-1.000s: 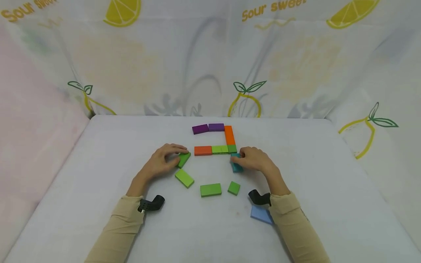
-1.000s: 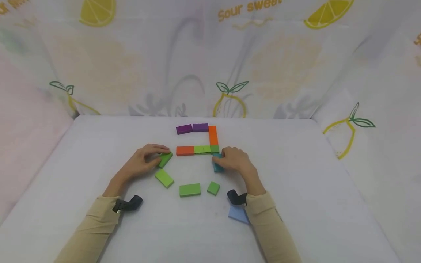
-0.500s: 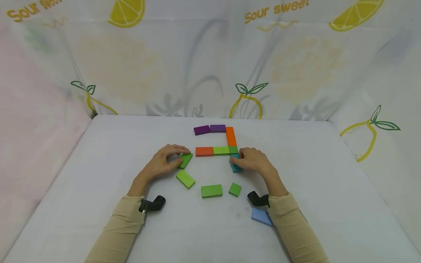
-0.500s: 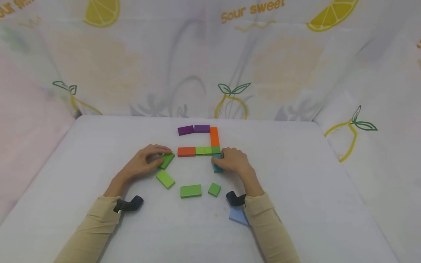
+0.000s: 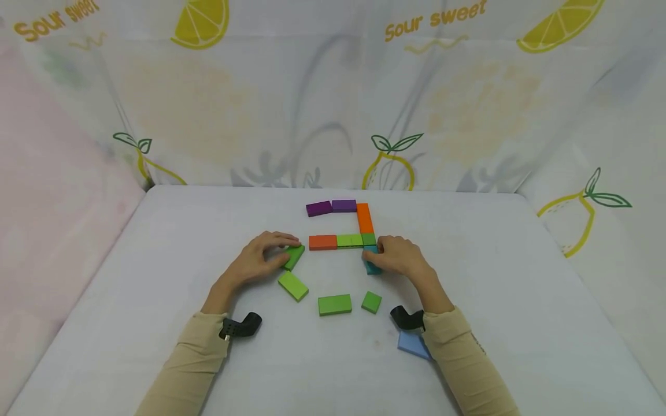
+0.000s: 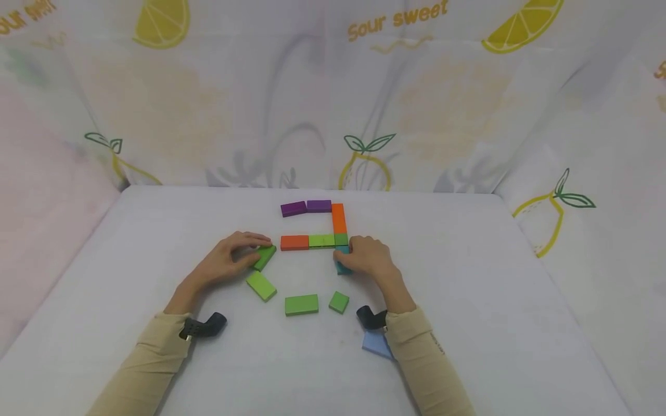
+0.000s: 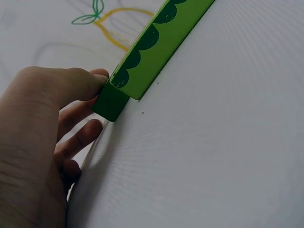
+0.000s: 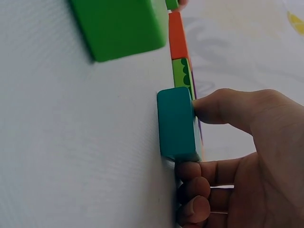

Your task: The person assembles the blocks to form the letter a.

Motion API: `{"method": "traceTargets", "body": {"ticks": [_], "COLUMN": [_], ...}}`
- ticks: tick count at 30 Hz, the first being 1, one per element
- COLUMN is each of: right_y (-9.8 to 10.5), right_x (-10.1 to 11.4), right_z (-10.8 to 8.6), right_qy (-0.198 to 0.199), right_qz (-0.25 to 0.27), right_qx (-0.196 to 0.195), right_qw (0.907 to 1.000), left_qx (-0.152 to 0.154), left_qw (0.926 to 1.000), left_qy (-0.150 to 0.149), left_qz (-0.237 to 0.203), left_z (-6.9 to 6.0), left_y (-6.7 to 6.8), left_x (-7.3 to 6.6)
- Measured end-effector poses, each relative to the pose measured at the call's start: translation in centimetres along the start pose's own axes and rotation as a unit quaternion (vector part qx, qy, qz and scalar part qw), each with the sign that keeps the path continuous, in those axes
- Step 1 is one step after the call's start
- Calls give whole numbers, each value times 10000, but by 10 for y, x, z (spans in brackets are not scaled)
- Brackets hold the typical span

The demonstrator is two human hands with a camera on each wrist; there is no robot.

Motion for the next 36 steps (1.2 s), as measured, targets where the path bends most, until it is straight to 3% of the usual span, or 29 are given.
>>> {"method": "traceTargets", "body": {"ticks": [23, 30, 36], "right_y": [0, 1, 9], "right_x": [-1, -3, 0], "right_z": [-2, -4, -11], "right_qy": [-66, 31, 167], "right_qz": [165, 284, 198], "right_qx": [-77, -92, -364], "right_qw": [9998, 9996, 9990], "left_qx": [-8, 4, -26], "left_qw": [9999, 9998, 9998], "left_qy": [22, -91, -154], "left_qz": [163, 154, 129], "left_z": [0, -1, -1], "left_y": [-2, -2, -2], "left_x": [-1, -2, -2]}}
Point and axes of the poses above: each hand's wrist, its own z-axis towards the middle knuckle, its own y-axis out of the back of the hand, x = y × z, the point moved 2 cm from there along z, towards the middle knuckle, and after that the axes turned 9 degrees about y, right-handed, at the moved point
